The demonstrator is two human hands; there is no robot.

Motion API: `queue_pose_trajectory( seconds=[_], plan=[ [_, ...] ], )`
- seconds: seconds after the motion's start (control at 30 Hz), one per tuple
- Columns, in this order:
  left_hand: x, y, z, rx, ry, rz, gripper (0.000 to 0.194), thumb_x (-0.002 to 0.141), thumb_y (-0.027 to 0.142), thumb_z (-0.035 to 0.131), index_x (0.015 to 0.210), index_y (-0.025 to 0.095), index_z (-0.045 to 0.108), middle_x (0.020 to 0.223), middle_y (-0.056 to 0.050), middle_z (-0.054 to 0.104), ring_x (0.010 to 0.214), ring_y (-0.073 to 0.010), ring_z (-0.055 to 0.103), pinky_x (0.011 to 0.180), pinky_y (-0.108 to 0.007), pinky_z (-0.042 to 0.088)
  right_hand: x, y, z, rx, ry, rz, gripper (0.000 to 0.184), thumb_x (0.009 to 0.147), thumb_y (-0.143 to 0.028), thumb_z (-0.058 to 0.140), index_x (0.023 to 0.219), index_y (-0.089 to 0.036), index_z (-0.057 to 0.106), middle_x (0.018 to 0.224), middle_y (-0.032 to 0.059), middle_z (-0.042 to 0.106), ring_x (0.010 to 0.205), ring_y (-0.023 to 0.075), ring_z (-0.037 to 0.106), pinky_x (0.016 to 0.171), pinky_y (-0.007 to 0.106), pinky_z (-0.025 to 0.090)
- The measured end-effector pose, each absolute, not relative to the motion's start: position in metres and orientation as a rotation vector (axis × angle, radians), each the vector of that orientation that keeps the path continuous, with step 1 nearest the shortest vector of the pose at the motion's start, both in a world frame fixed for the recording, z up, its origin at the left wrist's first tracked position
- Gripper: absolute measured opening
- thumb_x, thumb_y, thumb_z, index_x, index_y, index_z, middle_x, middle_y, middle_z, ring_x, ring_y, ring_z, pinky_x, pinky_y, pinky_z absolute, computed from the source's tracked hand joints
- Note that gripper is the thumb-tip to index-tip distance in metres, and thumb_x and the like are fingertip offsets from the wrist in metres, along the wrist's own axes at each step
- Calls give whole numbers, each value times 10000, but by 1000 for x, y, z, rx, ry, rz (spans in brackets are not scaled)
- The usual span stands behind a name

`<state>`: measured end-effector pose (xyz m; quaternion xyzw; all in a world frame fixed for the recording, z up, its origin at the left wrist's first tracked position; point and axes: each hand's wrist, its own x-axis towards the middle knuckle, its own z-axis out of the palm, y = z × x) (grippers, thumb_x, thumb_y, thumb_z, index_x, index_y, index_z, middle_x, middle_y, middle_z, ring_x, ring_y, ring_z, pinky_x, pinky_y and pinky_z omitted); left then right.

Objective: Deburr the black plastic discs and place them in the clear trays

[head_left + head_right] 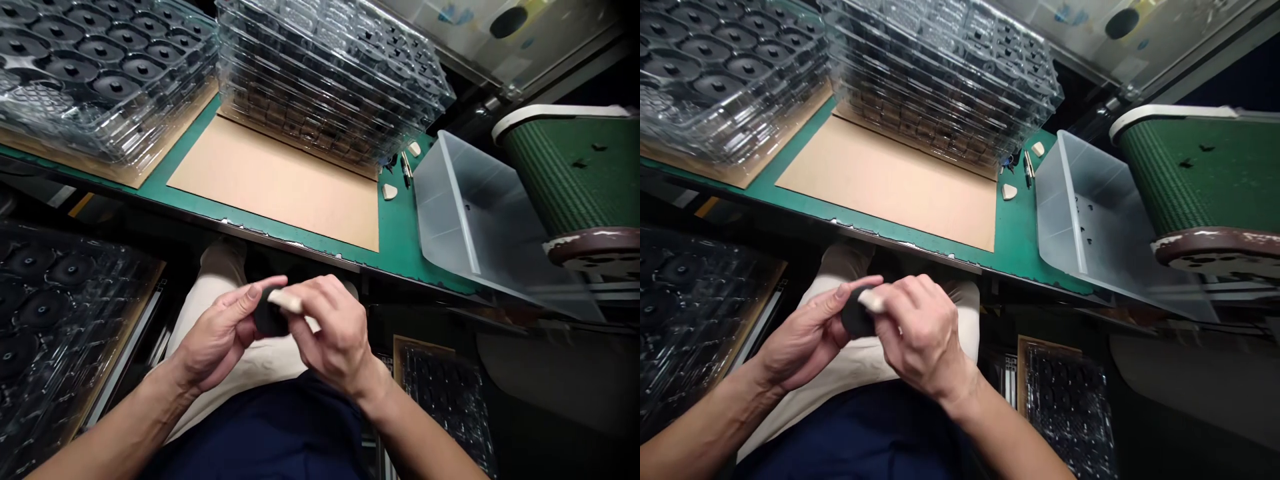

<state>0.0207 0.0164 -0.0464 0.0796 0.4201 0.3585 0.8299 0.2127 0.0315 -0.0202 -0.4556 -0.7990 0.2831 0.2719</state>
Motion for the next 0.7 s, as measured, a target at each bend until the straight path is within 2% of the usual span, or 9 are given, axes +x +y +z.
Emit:
queue_pose_trajectory(
  seconds=[0.03, 0.17, 0.27, 0.33, 0.4, 0.5, 0.57, 0.63, 0.7],
  plan=[
    [23, 17, -45, 186, 936, 866, 377, 941, 430, 674, 1270, 254, 726, 1163, -99, 682, 1008, -166, 653, 925, -288, 553, 211, 29, -21, -1369, -1989, 918, 118, 982, -235, 587, 1025, -148, 654, 903, 47, 623, 786, 147, 501, 723, 336, 414],
    [25, 17, -41, 336, 1036, 1062, 350, 893, 379, 741, 1239, 330, 740, 1109, -54, 686, 1040, -148, 650, 990, -256, 516, 205, 21, -24, -1565, -1581, 1492, 337, 1023, -432, 542, 905, -127, 625, 766, 32, 559, 669, 117, 467, 579, 293, 354],
    [20, 15, -43, 328, 1074, 904, 382, 882, 461, 740, 1241, 331, 747, 1107, -51, 675, 1074, -158, 636, 1008, -262, 510, 207, 23, -26, -1460, -1844, 1076, 168, 993, -261, 572, 893, -131, 608, 783, 35, 532, 718, 126, 450, 669, 310, 369],
    [16, 14, -46, 314, 1025, 743, 393, 910, 506, 695, 1231, 287, 756, 1114, -71, 666, 1083, -180, 629, 981, -284, 528, 212, 28, -26, -1333, -2019, 886, 71, 983, -186, 569, 1012, -155, 626, 871, 46, 563, 804, 149, 469, 752, 339, 387],
    [12, 13, -49, 311, 938, 617, 409, 959, 527, 615, 1160, 208, 772, 1021, -98, 664, 942, -185, 647, 867, -315, 561, 218, 33, -25, -1183, -2181, 833, 226, 972, -164, 576, 1191, -194, 626, 1003, 53, 609, 889, 172, 494, 799, 371, 401],
    [12, 12, -51, 242, 840, 515, 464, 973, 539, 573, 976, 114, 758, 837, -104, 636, 712, -180, 630, 712, -356, 574, 223, 39, -22, -959, -2382, 794, 324, 950, -141, 594, 1262, -222, 634, 1095, 45, 626, 952, 180, 506, 837, 386, 420],
    [14, 13, -50, 151, 807, 559, 409, 970, 500, 599, 994, 124, 759, 913, -115, 663, 786, -187, 656, 754, -359, 590, 221, 39, -21, -904, -2453, 709, 310, 947, -147, 609, 1245, -225, 644, 1125, 35, 634, 991, 186, 514, 879, 404, 413],
    [16, 14, -49, 116, 848, 688, 342, 959, 434, 646, 1177, 193, 754, 1095, -115, 681, 966, -176, 662, 895, -322, 578, 217, 36, -22, -1083, -2346, 628, 198, 950, -173, 607, 1140, -185, 662, 1024, 42, 639, 922, 179, 516, 837, 398, 396],
    [18, 16, -47, 154, 926, 851, 397, 926, 350, 709, 1315, 275, 700, 1244, -92, 654, 1136, -166, 626, 1022, -284, 523, 211, 31, -24, -1399, -2027, 875, 145, 980, -270, 590, 967, -139, 650, 848, 42, 596, 763, 148, 481, 705, 349, 376]
  ],
)
